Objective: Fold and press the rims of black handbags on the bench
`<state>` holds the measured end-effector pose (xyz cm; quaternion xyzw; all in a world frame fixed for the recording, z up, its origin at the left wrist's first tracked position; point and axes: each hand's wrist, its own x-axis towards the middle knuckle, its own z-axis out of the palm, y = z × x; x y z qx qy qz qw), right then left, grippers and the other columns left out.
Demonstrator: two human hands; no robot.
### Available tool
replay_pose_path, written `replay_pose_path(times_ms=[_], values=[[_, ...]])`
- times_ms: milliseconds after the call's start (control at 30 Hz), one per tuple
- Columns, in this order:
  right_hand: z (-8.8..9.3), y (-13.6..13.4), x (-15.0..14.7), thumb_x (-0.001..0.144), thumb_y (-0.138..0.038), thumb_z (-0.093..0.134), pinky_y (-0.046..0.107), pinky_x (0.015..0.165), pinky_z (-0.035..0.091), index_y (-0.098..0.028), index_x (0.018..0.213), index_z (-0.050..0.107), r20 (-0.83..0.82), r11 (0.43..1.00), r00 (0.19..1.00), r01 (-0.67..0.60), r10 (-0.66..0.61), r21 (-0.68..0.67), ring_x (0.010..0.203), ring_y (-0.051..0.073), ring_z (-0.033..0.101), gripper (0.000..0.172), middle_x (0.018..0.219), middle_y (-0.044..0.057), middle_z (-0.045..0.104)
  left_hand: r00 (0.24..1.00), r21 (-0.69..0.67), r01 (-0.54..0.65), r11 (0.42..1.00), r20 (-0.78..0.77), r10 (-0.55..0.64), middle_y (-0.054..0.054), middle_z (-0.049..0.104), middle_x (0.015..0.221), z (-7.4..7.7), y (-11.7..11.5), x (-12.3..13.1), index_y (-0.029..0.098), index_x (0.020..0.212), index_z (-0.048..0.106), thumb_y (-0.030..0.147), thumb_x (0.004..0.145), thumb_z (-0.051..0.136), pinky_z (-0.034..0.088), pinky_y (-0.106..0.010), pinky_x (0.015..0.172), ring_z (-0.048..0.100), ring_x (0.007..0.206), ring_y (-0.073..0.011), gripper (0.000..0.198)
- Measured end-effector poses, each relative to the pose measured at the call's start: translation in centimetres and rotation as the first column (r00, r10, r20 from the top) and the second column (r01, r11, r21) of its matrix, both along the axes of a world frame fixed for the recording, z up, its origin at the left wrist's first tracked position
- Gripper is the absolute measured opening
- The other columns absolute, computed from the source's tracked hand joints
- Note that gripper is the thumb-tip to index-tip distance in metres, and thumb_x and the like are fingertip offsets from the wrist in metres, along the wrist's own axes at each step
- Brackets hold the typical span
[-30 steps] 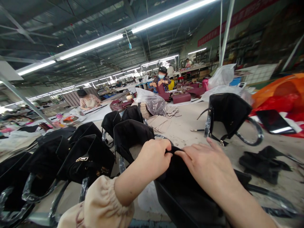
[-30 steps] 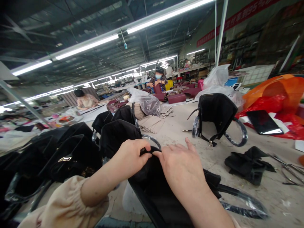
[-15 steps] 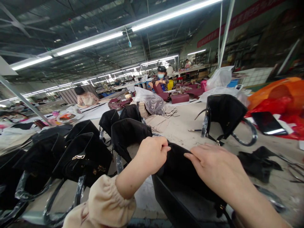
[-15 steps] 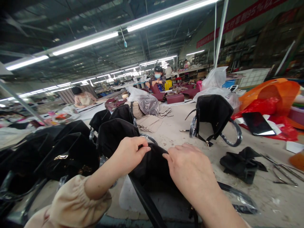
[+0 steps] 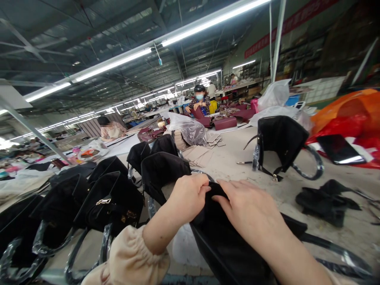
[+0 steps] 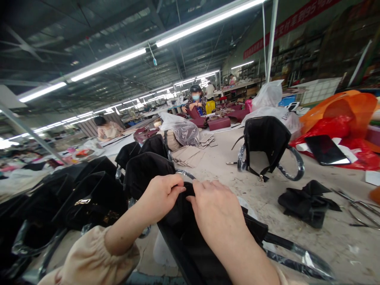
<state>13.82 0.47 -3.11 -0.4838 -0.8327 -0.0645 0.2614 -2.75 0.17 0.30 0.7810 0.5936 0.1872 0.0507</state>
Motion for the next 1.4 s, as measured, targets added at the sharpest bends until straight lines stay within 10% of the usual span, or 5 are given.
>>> replay_pose_path(times_ms=[600, 833, 1000, 1200, 1400], values=[[-0.6, 1.5, -1.0, 0.087, -0.026, 0.058, 0.044, 0.101, 0.031, -0.021, 0.066, 0.060, 0.020, 0.995, 0.999, -0.037, 0.035, 0.096, 0.072, 0.020, 0.061, 0.022, 0.069, 0.001, 0.066, 0.999, 0.009, -0.021, 1.000, 0.043, 0.021, 0.004, 0.055, 0.062, -0.4, 0.2, -0.3, 0.019, 0.064, 0.050, 0.016, 0.084, 0.051, 0.034, -0.022, 0.059, 0.052, 0.060, -0.0108, 0.020], [-0.6, 1.4, -1.4, 0.086, -0.021, 0.057, 0.039, 0.099, 0.032, -0.021, 0.065, 0.059, -0.005, 0.996, 0.999, -0.041, 0.042, 0.074, 0.070, 0.019, 0.060, 0.021, 0.066, 0.000, 0.065, 0.985, -0.053, -0.008, 0.999, 0.169, 0.017, 0.002, 0.064, 0.075, 0.2, -0.3, -0.9, 0.021, 0.081, 0.058, 0.020, 0.083, 0.056, 0.044, -0.023, 0.068, 0.061, 0.072, -0.0138, 0.003], [-0.5, 1.3, -1.2, 0.088, -0.026, 0.056, 0.038, 0.091, 0.036, -0.020, 0.069, 0.061, 0.005, 0.996, 1.000, -0.023, 0.022, 0.087, 0.073, 0.021, 0.060, 0.020, 0.070, 0.003, 0.066, 0.911, -0.156, -0.141, 0.978, 0.366, 0.190, -0.007, 0.063, 0.121, 0.6, -3.6, -1.2, 0.025, 0.120, 0.048, 0.038, 0.080, 0.063, 0.049, -0.033, 0.091, 0.062, 0.105, -0.0219, 0.045], [0.0, 1.3, -0.9, 0.090, -0.034, 0.053, 0.030, 0.063, 0.038, -0.022, 0.073, 0.063, 0.076, 0.998, 0.996, 0.054, -0.056, 0.017, 0.073, 0.021, 0.062, 0.023, 0.074, 0.003, 0.066, 0.921, -0.262, -0.250, 0.932, 0.234, 0.313, -0.011, 0.066, 0.115, -1.3, -5.7, -1.0, 0.020, 0.133, 0.043, 0.037, 0.082, 0.056, 0.047, -0.040, 0.093, 0.061, 0.107, -0.0284, 0.056], [2.3, 1.8, -1.4, 0.093, -0.037, 0.044, 0.029, 0.065, 0.042, -0.020, 0.082, 0.069, 0.205, 0.979, 0.977, 0.092, -0.053, -0.182, 0.079, 0.020, 0.066, 0.033, 0.084, 0.009, 0.071, 0.946, -0.274, -0.063, 0.960, 0.289, 0.144, -0.010, 0.067, 0.105, -1.0, -3.9, -1.8, 0.016, 0.124, 0.047, 0.011, 0.073, 0.048, 0.050, -0.030, 0.080, 0.064, 0.094, -0.0218, 0.051]])
